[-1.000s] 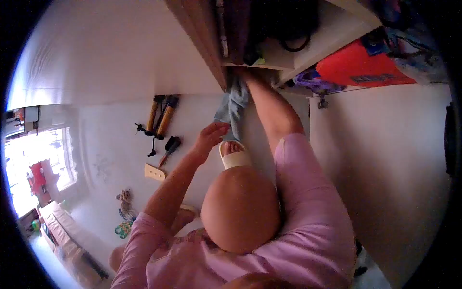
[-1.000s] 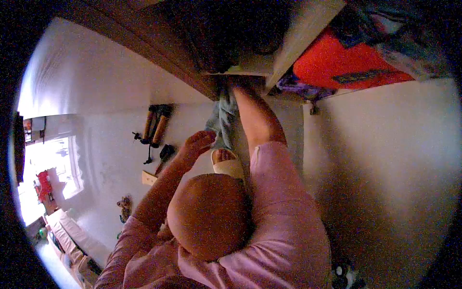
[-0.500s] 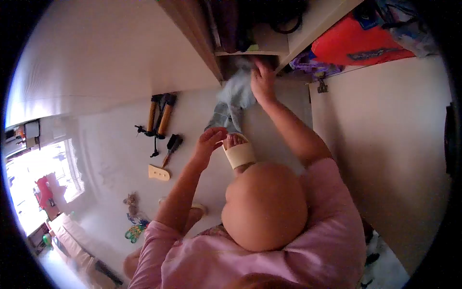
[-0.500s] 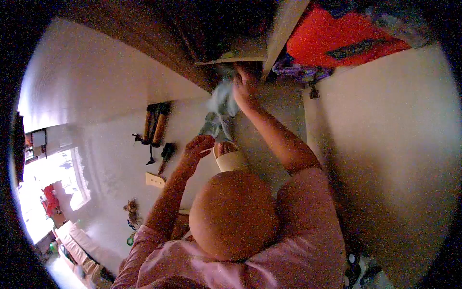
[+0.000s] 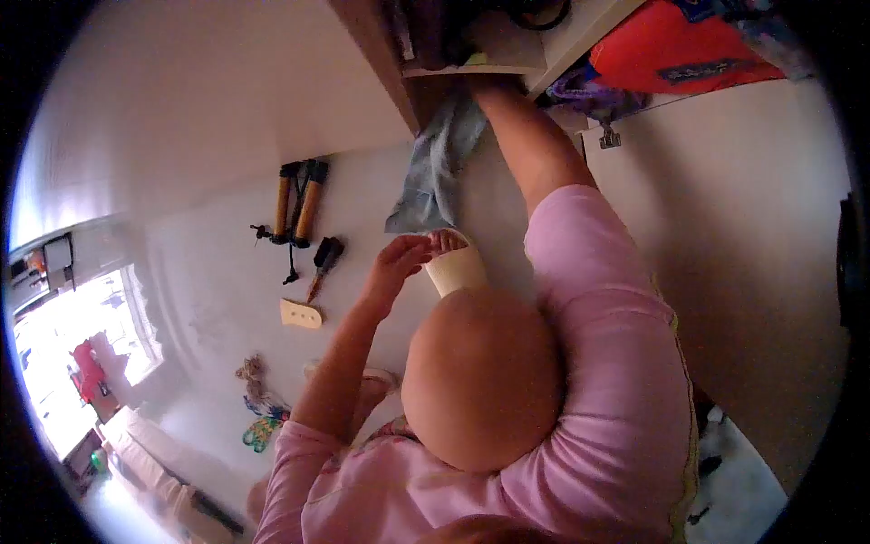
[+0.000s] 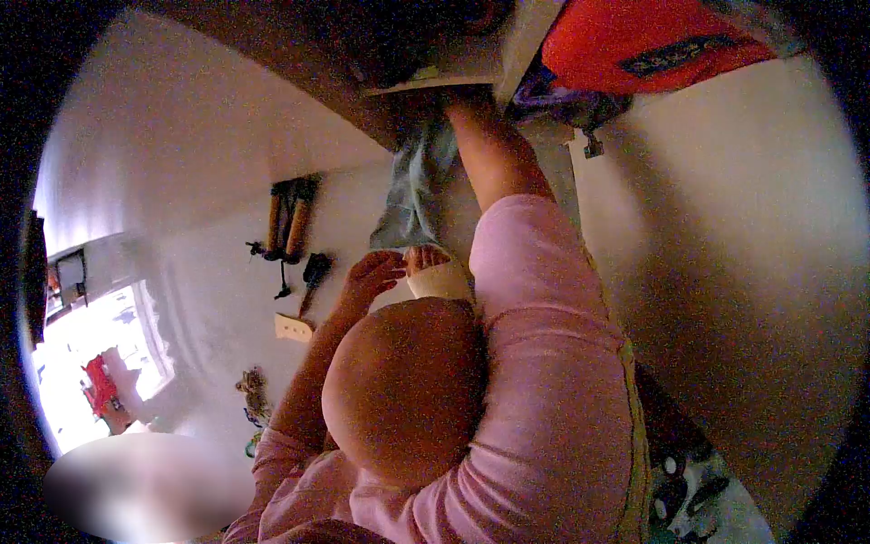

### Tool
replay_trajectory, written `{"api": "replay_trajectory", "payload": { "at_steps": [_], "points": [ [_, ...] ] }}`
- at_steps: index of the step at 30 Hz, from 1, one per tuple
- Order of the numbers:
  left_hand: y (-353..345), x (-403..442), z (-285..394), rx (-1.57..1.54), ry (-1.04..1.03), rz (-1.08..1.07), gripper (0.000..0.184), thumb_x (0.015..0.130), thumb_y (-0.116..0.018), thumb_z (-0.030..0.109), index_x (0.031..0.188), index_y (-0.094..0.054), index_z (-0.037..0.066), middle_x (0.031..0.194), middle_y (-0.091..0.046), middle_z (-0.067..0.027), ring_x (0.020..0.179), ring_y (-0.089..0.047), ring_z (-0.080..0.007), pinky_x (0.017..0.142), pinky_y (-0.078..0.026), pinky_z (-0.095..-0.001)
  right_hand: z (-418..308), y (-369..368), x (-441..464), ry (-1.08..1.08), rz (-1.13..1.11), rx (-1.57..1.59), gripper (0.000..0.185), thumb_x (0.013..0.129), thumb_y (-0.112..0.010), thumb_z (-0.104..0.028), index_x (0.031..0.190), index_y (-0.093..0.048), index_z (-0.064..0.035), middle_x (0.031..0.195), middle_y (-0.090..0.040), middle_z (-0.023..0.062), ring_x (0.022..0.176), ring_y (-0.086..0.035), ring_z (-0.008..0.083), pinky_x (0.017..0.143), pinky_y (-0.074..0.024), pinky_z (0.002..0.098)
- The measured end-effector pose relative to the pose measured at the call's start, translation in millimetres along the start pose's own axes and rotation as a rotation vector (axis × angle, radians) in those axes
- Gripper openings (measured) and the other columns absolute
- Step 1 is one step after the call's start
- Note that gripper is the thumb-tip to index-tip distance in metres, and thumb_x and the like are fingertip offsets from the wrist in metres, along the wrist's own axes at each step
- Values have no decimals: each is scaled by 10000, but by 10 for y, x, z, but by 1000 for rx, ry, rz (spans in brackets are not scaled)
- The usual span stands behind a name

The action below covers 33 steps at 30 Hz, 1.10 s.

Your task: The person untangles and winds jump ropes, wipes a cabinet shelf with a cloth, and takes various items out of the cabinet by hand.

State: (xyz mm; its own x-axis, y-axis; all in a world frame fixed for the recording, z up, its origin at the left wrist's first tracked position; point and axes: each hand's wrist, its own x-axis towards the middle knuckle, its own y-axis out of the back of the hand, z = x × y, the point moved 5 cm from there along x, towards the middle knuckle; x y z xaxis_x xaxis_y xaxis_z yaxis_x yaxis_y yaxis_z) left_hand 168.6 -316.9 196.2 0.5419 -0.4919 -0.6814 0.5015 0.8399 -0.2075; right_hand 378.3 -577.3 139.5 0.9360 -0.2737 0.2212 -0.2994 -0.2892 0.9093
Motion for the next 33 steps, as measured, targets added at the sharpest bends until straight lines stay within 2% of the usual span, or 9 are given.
{"api": "replay_trajectory", "payload": {
  "at_steps": [4, 7, 9, 11, 12, 15, 19, 23, 33],
  "points": [
    [119, -155, -252, 10, -33, -8, 249, 847, -491, 213, 1046, -515, 65, 1014, -560, -37, 922, -525, -142, 806, -385, -277, 65, 122, -337, 82, -161, -317, 277, 735, -484, -84, 986, -579, -15, 1034, -543, 176, 1014, -479, 315, 851, -377, 410],
    [157, -339, -139, 107, -82, 14, 250, 846, -488, 210, 1047, -517, 64, 1008, -562, -41, 917, -526, -143, 801, -384, -273, -24, 171, -876, 342, -284, -788, 268, 744, -482, -98, 975, -588, -16, 1046, -539, 174, 1035, -467, 321, 863, -368, 417],
    [240, -400, -75, 43, -70, 33, 250, 848, -483, 209, 1049, -516, 64, 1007, -562, -43, 914, -525, -143, 796, -385, -269, -161, 431, -1202, 311, -44, -502, 247, 731, -493, -96, 937, -598, -10, 1009, -549, 188, 975, -499, 338, 821, -392, 425],
    [308, -395, -82, 30, -85, 50, 255, 852, -472, 209, 1054, -512, 57, 1020, -556, -51, 924, -520, -145, 798, -385, -271, 28, 351, -1550, 238, -296, -242, 193, 717, -500, -84, 860, -598, 1, 904, -568, 212, 822, -548, 363, 714, -431, 428],
    [323, -390, -70, 27, -74, 62, 258, 854, -469, 210, 1056, -509, 56, 1022, -555, -51, 926, -519, -146, 800, -385, -271, 245, 153, -1801, 193, -706, -216, 161, 719, -496, -78, 818, -592, 6, 841, -573, 222, 736, -560, 373, 653, -444, 425],
    [359, -281, -162, -4, -44, 64, 304, 842, -490, 270, 1054, -504, 53, 1040, -554, -72, 940, -529, -175, 818, -390, -297, 39, 770, -1648, -120, -342, 170, 172, 754, -468, -113, 739, -580, 17, 648, -575, 183, 587, -543, 379, 564, -434, 468],
    [292, -180, -126, -39, -11, 14, 270, 862, -457, 222, 1070, -496, 54, 1026, -553, -53, 934, -518, -147, 815, -385, -276, -189, 1148, -969, -240, 236, 423, 244, 757, -464, -103, 964, -549, -6, 870, -556, 219, 834, -517, 380, 717, -411, 406],
    [282, -51, 41, -36, -41, 32, 257, 861, -463, 216, 1056, -506, 54, 1012, -560, -54, 933, -522, -149, 817, -386, -277, -428, 326, -172, 228, 277, 137, 298, 792, -470, -190, 1027, -531, -17, 987, -539, 210, 903, -509, 359, 778, -408, 425],
    [128, -21, -9, -24, 22, -33, 244, 857, -471, 221, 1035, -513, 60, 993, -559, -42, 907, -524, -138, 800, -388, -268, -200, -39, -530, 215, 61, 347, 316, 765, -472, -98, 1074, -500, -39, 1081, -494, 186, 967, -467, 362, 824, -400, 386]
  ]
}}
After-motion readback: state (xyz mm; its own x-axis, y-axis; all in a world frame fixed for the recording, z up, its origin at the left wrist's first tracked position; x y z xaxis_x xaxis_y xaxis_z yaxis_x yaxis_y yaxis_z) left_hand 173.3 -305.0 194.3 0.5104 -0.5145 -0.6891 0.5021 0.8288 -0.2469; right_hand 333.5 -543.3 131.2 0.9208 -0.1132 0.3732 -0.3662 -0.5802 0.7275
